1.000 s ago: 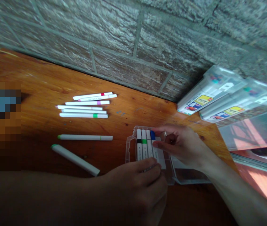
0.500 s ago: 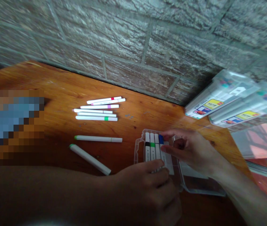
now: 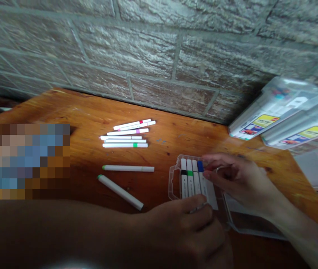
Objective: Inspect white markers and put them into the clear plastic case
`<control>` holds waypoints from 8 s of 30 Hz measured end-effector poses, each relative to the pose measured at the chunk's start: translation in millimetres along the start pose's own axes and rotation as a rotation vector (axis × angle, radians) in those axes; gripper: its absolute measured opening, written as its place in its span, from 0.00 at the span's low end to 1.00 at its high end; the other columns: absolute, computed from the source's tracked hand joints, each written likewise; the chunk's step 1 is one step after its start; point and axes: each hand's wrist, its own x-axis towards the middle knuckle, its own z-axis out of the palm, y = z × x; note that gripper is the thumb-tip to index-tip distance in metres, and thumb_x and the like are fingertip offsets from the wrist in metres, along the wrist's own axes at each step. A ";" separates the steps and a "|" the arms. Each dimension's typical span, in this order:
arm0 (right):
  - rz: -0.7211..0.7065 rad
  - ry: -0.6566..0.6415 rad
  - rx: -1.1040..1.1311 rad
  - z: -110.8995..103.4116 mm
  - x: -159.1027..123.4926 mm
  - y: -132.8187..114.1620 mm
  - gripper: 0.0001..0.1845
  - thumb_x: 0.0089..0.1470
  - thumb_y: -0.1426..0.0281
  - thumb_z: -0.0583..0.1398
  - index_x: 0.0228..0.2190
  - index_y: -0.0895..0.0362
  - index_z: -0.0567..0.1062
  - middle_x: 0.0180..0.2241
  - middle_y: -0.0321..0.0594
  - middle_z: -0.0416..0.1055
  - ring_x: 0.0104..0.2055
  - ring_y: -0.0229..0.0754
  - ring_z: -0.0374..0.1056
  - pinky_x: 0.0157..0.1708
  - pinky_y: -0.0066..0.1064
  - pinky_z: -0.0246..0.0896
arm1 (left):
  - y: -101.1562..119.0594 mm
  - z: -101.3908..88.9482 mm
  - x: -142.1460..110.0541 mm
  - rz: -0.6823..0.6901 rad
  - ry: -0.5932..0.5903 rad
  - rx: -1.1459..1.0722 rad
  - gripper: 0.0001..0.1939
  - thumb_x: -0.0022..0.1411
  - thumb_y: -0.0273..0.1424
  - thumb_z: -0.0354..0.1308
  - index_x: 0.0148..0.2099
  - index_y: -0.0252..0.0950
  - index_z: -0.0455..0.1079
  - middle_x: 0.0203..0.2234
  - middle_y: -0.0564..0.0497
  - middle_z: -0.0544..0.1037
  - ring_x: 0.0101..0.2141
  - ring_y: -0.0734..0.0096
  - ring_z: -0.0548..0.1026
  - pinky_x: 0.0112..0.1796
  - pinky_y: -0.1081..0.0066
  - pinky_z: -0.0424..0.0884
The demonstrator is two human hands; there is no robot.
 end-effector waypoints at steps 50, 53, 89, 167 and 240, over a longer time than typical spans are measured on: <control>-0.236 0.306 0.094 45.4 4.5 -71.7 0.20 0.70 0.53 0.58 0.36 0.55 0.79 0.27 0.40 0.80 0.25 0.40 0.74 0.24 0.30 0.67 | -98.3 -5.0 4.5 -0.954 0.798 -1.505 0.15 0.70 0.39 0.64 0.35 0.36 0.67 0.32 0.46 0.87 0.25 0.78 0.70 0.31 0.73 0.64; -0.220 0.209 0.162 49.3 3.5 -71.6 0.18 0.66 0.53 0.64 0.46 0.54 0.78 0.36 0.43 0.84 0.33 0.45 0.80 0.31 0.31 0.74 | -89.1 -0.9 0.7 -0.937 0.812 -1.609 0.16 0.69 0.40 0.65 0.36 0.36 0.67 0.36 0.46 0.87 0.26 0.78 0.74 0.31 0.74 0.67; -0.057 0.372 0.881 37.0 8.1 -33.4 0.10 0.58 0.62 0.73 0.37 0.55 0.82 0.30 0.38 0.82 0.19 0.32 0.69 0.16 0.22 0.64 | -94.4 -5.3 -12.1 -1.001 0.769 -1.457 0.08 0.66 0.32 0.69 0.44 0.34 0.85 0.32 0.49 0.84 0.24 0.76 0.76 0.27 0.74 0.77; 0.110 0.516 1.016 29.6 16.8 -37.4 0.20 0.45 0.56 0.78 0.29 0.56 0.80 0.22 0.33 0.76 0.15 0.32 0.66 0.11 0.22 0.56 | -87.7 -12.3 -15.9 -0.896 0.517 -1.600 0.15 0.65 0.31 0.71 0.54 0.43 0.84 0.42 0.43 0.89 0.27 0.74 0.79 0.32 0.72 0.78; 0.248 0.462 1.104 28.4 15.3 -46.0 0.24 0.32 0.57 0.82 0.23 0.59 0.79 0.18 0.35 0.77 0.12 0.32 0.64 0.07 0.20 0.55 | -93.1 -10.4 -20.0 -0.830 0.469 -1.633 0.14 0.64 0.32 0.73 0.52 0.44 0.85 0.37 0.45 0.89 0.26 0.78 0.80 0.31 0.78 0.77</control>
